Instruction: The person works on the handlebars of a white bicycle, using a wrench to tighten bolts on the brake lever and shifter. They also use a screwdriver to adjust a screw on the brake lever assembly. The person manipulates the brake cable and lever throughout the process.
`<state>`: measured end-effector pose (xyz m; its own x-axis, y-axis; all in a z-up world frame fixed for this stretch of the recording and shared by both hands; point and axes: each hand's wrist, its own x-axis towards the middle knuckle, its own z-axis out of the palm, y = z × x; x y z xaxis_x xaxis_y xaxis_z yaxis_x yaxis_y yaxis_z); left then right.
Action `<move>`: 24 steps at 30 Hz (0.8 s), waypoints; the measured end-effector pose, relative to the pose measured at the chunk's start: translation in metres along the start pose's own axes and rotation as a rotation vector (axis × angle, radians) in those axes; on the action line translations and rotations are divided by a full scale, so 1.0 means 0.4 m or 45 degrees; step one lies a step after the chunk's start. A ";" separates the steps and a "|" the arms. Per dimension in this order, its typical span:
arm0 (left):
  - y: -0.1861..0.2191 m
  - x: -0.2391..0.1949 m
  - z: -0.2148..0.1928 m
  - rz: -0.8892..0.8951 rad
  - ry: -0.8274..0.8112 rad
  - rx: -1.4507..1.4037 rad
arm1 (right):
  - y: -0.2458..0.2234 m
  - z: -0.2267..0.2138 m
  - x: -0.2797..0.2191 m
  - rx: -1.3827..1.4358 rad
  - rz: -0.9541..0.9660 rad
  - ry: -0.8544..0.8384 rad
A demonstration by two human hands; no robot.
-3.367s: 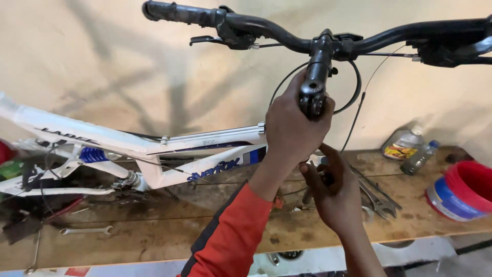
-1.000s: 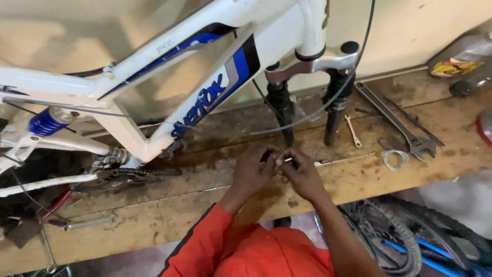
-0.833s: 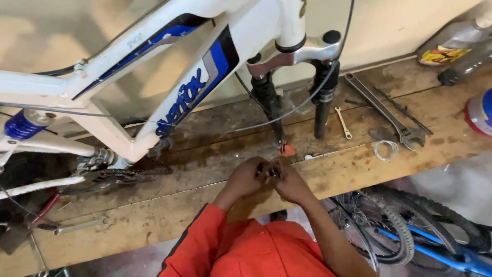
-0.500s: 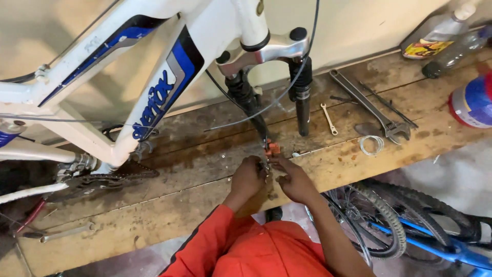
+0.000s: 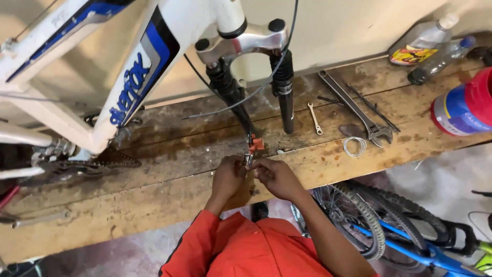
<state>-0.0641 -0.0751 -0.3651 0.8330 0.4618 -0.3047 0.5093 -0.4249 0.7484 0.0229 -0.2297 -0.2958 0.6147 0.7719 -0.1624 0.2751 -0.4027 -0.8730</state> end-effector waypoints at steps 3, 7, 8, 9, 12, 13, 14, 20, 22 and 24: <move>-0.027 -0.019 -0.003 -0.027 0.057 -0.007 | -0.044 0.001 -0.001 0.107 -0.055 0.000; -0.045 -0.064 -0.019 -0.063 0.236 -0.142 | 0.011 0.026 0.054 0.021 -0.167 -0.072; -0.063 -0.074 -0.026 -0.051 0.268 -0.147 | 0.010 0.040 0.061 -0.006 -0.156 -0.070; -0.085 -0.083 -0.035 -0.039 0.300 -0.149 | 0.008 0.057 0.068 -0.032 -0.147 -0.068; -0.158 -0.102 -0.040 -0.112 0.372 -0.179 | 0.093 0.122 0.123 -0.288 -0.254 -0.139; -0.175 -0.131 -0.057 -0.156 0.416 -0.177 | 0.067 0.150 0.110 -0.275 -0.285 -0.192; -0.184 -0.145 -0.072 -0.179 0.407 -0.174 | 0.043 0.166 0.098 -0.308 -0.212 -0.199; -0.282 -0.194 -0.153 -0.229 0.456 -0.196 | -0.027 0.305 0.080 -0.293 0.038 -0.248; -0.312 -0.217 -0.200 -0.214 0.465 -0.190 | -0.060 0.359 0.081 -0.263 0.063 -0.257; -0.336 -0.245 -0.256 -0.210 0.434 -0.216 | -0.105 0.409 0.082 -0.278 0.071 -0.256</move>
<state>-0.2362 0.0165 -0.3757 0.6094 0.7566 -0.2371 0.5632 -0.2026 0.8011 -0.0896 -0.1070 -0.3399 0.4807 0.8186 -0.3143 0.4110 -0.5270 -0.7439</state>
